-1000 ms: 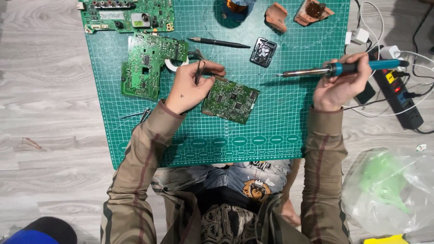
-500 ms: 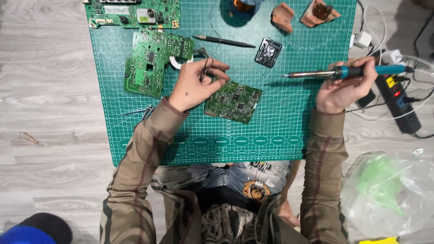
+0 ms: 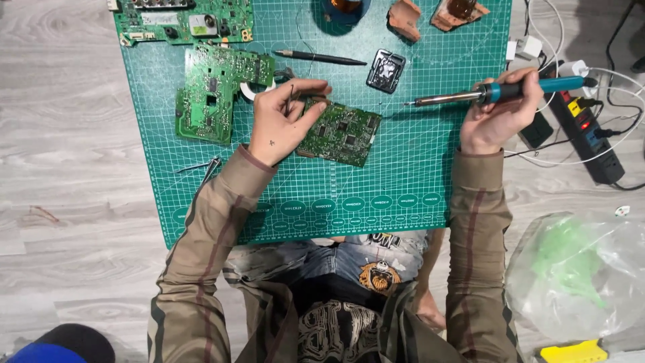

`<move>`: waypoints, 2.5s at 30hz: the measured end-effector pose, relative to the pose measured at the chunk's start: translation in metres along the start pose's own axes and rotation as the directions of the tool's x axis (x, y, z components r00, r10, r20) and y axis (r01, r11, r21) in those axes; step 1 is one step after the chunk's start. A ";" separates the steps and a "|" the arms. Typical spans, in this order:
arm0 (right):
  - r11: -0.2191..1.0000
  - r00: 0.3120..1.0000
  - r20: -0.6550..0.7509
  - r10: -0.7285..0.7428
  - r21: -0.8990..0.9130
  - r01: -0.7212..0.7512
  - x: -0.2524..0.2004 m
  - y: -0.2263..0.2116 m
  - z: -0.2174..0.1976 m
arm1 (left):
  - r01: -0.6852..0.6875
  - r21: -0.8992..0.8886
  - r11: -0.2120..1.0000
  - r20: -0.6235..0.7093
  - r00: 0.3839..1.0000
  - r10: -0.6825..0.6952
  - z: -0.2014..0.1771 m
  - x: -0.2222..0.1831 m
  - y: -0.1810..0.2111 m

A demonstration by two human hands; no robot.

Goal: Desoldering electronic components from a printed circuit board using a soldering iron.

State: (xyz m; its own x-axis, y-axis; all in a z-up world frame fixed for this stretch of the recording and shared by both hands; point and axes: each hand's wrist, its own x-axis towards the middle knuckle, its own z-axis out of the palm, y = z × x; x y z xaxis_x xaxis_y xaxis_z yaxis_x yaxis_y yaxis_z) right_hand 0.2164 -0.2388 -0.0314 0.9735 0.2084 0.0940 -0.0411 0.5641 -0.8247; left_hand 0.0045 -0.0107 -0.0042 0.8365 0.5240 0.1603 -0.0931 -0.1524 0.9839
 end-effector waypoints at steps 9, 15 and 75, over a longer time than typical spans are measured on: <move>1.000 0.999 -0.043 0.017 0.011 -0.016 0.000 0.004 -0.002 | -0.325 0.236 0.916 0.106 0.945 0.308 0.000 0.001 -0.005; 1.000 0.999 -0.045 0.004 0.006 -0.004 0.001 0.005 -0.004 | -0.357 0.324 0.876 0.096 0.934 0.344 -0.001 0.000 -0.014; 0.987 0.999 -0.034 0.020 0.160 -0.014 0.004 -0.005 -0.006 | -0.371 0.568 0.735 0.287 0.926 0.245 0.021 0.002 0.040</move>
State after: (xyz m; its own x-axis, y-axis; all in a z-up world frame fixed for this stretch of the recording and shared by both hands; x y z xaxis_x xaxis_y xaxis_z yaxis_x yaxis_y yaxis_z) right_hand 0.2221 -0.2452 -0.0299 0.9797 0.1920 0.0582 -0.0904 0.6815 -0.7262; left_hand 0.0136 -0.0331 0.0336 0.9067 0.2071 0.3674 -0.0719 -0.7825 0.6185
